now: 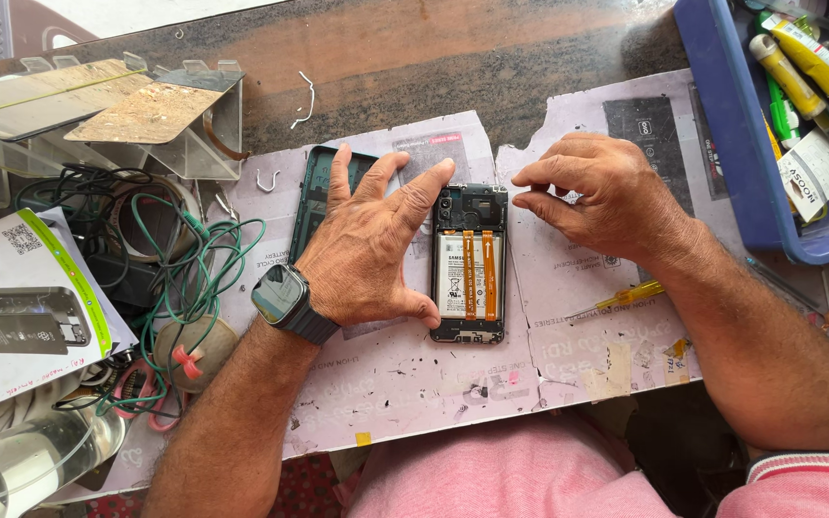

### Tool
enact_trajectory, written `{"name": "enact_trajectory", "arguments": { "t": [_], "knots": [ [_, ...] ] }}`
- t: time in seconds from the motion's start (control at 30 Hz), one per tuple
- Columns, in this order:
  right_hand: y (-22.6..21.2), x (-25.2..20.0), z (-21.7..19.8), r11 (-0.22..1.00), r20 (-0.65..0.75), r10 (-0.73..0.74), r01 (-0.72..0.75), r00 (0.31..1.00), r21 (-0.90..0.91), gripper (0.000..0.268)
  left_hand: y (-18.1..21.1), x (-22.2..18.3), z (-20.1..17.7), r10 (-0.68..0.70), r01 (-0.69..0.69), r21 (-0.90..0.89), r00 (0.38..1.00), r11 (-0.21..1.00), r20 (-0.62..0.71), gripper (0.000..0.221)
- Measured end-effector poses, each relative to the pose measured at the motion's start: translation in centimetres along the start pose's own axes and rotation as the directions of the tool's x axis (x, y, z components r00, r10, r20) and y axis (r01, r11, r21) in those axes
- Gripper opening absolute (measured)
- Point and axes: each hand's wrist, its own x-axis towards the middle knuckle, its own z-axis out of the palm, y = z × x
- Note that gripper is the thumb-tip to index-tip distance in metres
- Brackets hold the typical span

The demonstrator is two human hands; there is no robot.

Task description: The person works on a disassembled mobile phone with its battery exposed. They use a green-handled screwdriver to adjust or remove small components near the top of the phone's internal frame. The phone remains open on the workbench throughout the clip.

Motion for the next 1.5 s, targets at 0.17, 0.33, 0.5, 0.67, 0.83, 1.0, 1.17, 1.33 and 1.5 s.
{"name": "enact_trajectory", "arguments": {
  "t": [0.17, 0.33, 0.5, 0.67, 0.83, 1.0, 1.17, 1.33, 1.5],
  "knots": [
    [0.0, -0.1, 0.0, 1.0, 0.001, -0.006, 0.006, 1.0, 0.004, 0.017, 0.0, -0.1, 0.0, 0.013, -0.013, -0.007, 1.0, 1.0, -0.007, 0.153],
    [0.0, 0.0, -0.1, 1.0, -0.008, -0.013, 0.013, 1.0, -0.001, 0.017, 0.0, 0.0, 0.0, 0.013, -0.013, -0.001, 1.0, 1.0, -0.015, 0.153],
    [0.1, -0.1, -0.1, 1.0, -0.01, -0.021, 0.021, 1.0, 0.006, 0.017, 0.0, 0.0, 0.0, 0.012, -0.012, 0.012, 1.0, 1.0, -0.002, 0.152],
    [-0.1, 0.0, -0.2, 0.999, -0.043, -0.043, 0.044, 0.998, 0.01, 0.016, 0.0, 0.3, 0.1, 0.0, 0.0, 0.002, 1.0, 1.0, -0.003, 0.15],
    [0.2, -0.4, 0.1, 0.994, -0.092, -0.05, 0.058, 0.995, 0.096, 0.013, 0.1, 0.4, -0.1, 0.053, -0.052, 0.023, 0.998, 0.998, -0.021, 0.146],
    [-0.1, -0.2, -0.3, 0.991, -0.103, -0.069, 0.08, 0.992, 0.11, 0.021, 0.4, 0.4, -0.2, 0.012, -0.012, 0.067, 1.0, 0.998, 0.015, 0.145],
    [-1.4, 0.1, -0.9, 0.983, -0.189, -0.154, 0.17, 0.97, 0.075, 0.019, 0.6, 0.7, 0.0, -0.042, 0.037, 0.101, 0.998, 0.994, 0.053, 0.148],
    [-3.1, -1.6, -3.5, 0.98, -0.367, -0.195, 0.195, 0.91, -0.036, 0.015, 0.8, 0.6, -0.1, -0.054, 0.047, 0.135, 0.997, 0.99, 0.05, 0.149],
    [-1.9, -6.9, -11.5, 0.978, -0.494, 0.137, -0.196, 0.859, -0.07, 0.013, 0.5, 0.7, 0.4, -0.042, 0.038, 0.123, 0.999, 0.992, 0.027, 0.152]
  ]
}}
